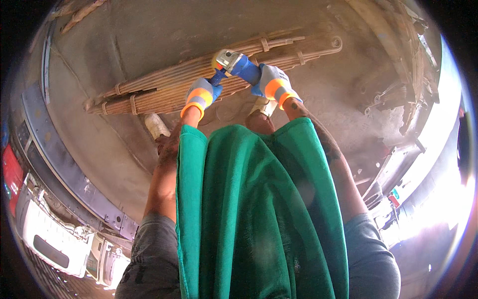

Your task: The person sits on the floor and uses an angle grinder with a wire brush to clean a bundle of metal rods. They hold the tool with both hands and move it along the rods to remove rust or debris.

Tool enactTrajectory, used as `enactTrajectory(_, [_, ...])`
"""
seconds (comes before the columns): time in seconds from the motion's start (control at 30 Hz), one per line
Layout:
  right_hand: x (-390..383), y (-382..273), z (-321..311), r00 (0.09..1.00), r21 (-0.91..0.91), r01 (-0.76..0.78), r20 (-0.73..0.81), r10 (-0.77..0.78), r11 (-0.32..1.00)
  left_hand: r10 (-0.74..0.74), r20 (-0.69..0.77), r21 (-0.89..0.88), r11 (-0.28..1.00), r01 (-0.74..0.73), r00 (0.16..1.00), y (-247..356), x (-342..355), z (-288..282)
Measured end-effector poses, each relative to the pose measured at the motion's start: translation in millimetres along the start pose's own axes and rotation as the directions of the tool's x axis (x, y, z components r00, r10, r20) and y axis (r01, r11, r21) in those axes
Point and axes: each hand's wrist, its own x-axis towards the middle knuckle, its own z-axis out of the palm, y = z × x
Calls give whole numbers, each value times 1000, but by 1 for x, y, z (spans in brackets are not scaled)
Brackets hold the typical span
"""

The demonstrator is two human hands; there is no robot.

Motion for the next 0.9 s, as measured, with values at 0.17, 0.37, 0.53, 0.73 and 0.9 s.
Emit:
enactTrajectory(0.17, [-7,42,-2,997,23,-79,-10,79,997,-6,30,-72,997,8,1000,35,11,25])
enactTrajectory(0.37, [-14,72,1,992,53,-107,-59,110,993,-15,87,145,989,2,996,76,10,23])
enactTrajectory(0.53, [-15,72,-1,985,182,-156,-42,166,971,-21,95,87,996,13,995,92,7,5])
enactTrajectory(0.73, [8,52,-6,987,139,-52,-142,72,989,6,39,176,984,-13,999,83,32,-24])
enactTrajectory(0.9, [-6,57,-22,983,97,-154,-81,162,983,115,12,148,982,-115,993,88,43,-8])
